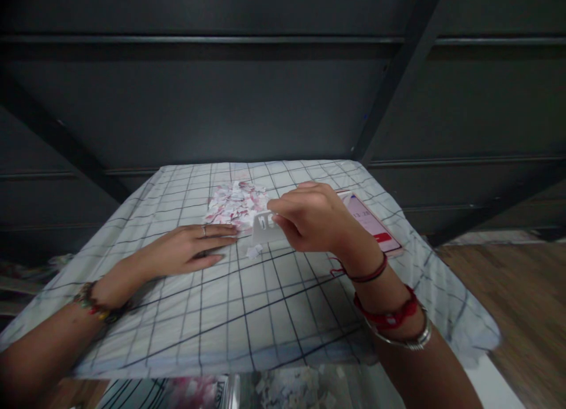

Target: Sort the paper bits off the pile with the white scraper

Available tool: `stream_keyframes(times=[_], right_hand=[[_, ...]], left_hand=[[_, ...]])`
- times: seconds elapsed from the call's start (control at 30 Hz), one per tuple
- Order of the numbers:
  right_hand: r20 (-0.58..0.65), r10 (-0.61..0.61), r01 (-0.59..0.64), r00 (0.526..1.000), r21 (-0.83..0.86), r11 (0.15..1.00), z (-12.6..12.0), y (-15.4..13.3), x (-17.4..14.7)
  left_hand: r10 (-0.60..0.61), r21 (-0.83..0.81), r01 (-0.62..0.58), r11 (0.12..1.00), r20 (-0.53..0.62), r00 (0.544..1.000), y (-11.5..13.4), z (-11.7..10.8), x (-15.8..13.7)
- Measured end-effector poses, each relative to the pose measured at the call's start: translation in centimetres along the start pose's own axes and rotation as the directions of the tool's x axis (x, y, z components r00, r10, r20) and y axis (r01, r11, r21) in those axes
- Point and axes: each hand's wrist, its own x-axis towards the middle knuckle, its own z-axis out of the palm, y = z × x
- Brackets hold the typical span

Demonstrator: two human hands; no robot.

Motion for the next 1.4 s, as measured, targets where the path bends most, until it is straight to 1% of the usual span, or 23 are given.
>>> stream_keyframes(times=[0.13, 0.23, 0.33, 0.4, 0.47, 0.57, 0.63, 0.7, 0.77, 0.8, 0.83, 0.93, 1.03, 1.1, 1.17, 1.27, 1.33, 1.4], right_hand=[[0.004, 0.008, -0.008, 1.000, 0.075, 0.997, 0.0, -0.2, 0.0], [-0.010, 0.007, -0.006, 1.000, 0.056, 0.998, -0.2, 0.0, -0.1], [0.053, 0.026, -0.027, 0.998, 0.006, 1.000, -0.3, -0.1, -0.2], [0.079, 0.027, -0.029, 0.996, 0.018, 0.999, -0.3, -0.3, -0.1], [0.068, 0.003, -0.006, 0.998, 0.046, 0.999, -0.3, -0.6, 0.0], [0.018, -0.026, 0.024, 1.000, 0.076, 0.997, -0.3, -0.9, 0.2], [0.020, 0.001, -0.001, 1.000, 0.038, 0.999, -0.6, -0.9, 0.2], [0.082, 0.081, -0.075, 0.993, -0.067, 0.995, -1.1, -1.2, -0.1], [0.137, 0.176, -0.148, 0.975, -0.194, 0.970, -1.7, -2.2, -0.5], [0.141, 0.211, -0.173, 0.967, -0.244, 0.954, -1.9, -2.9, -0.8], [0.116, 0.209, -0.170, 0.971, -0.279, 0.945, -2.1, -3.8, -1.1], [0.032, 0.150, -0.132, 0.988, -0.323, 0.937, -2.3, -7.3, -1.8], [0.021, 0.145, -0.133, 0.989, -0.282, 0.950, -2.4, -10.5, -1.8], [0.025, 0.119, -0.110, 0.993, -0.244, 0.964, -2.5, -12.0, -1.5], [0.031, 0.107, -0.097, 0.994, -0.228, 0.969, -2.9, -12.8, -1.2], [0.029, 0.153, -0.138, 0.988, -0.293, 0.946, -3.4, -13.3, -1.4], [0.041, 0.194, -0.170, 0.980, -0.336, 0.926, -3.7, -13.7, -1.8], [0.061, 0.216, -0.185, 0.974, -0.328, 0.926, -3.8, -14.3, -2.1]], left_hand=[[0.001, -0.013, -0.001, 1.000, -0.007, 1.000, 0.0, -0.2, 0.0], [0.008, -0.041, -0.008, 0.999, 0.006, 1.000, 0.0, -0.4, 0.0], [0.006, -0.079, -0.004, 0.997, 0.019, 1.000, -0.1, -0.8, -0.2], [-0.005, -0.098, 0.009, 0.995, 0.033, 0.999, -0.1, -1.1, -0.3], [-0.028, -0.109, 0.035, 0.993, 0.067, 0.997, 0.0, -1.4, -0.5], [-0.078, -0.127, 0.098, 0.987, 0.155, 0.985, 0.2, -1.9, -0.7], [-0.102, -0.150, 0.137, 0.979, 0.220, 0.970, 0.3, -2.3, -0.8], [-0.101, -0.186, 0.157, 0.970, 0.277, 0.956, 0.4, -2.6, -1.0], [-0.093, -0.221, 0.170, 0.960, 0.322, 0.942, 0.5, -2.8, -1.2], [-0.094, -0.233, 0.180, 0.956, 0.339, 0.936, 0.5, -3.0, -1.3], [-0.101, -0.242, 0.195, 0.950, 0.354, 0.930, 0.6, -3.0, -1.4], [-0.123, -0.271, 0.244, 0.931, 0.397, 0.910, 0.6, -3.1, -1.8], [-0.105, -0.319, 0.254, 0.913, 0.416, 0.903, 0.4, -2.8, -2.3], [-0.083, -0.342, 0.238, 0.909, 0.412, 0.907, 0.4, -2.6, -2.6], [-0.062, -0.350, 0.220, 0.910, 0.410, 0.910, 0.4, -2.4, -2.8], [-0.045, -0.341, 0.205, 0.918, 0.424, 0.905, 0.7, -2.5, -3.1], [-0.034, -0.335, 0.205, 0.920, 0.452, 0.891, 0.9, -2.8, -3.3], [-0.022, -0.337, 0.211, 0.918, 0.487, 0.873, 1.2, -3.0, -3.4]])
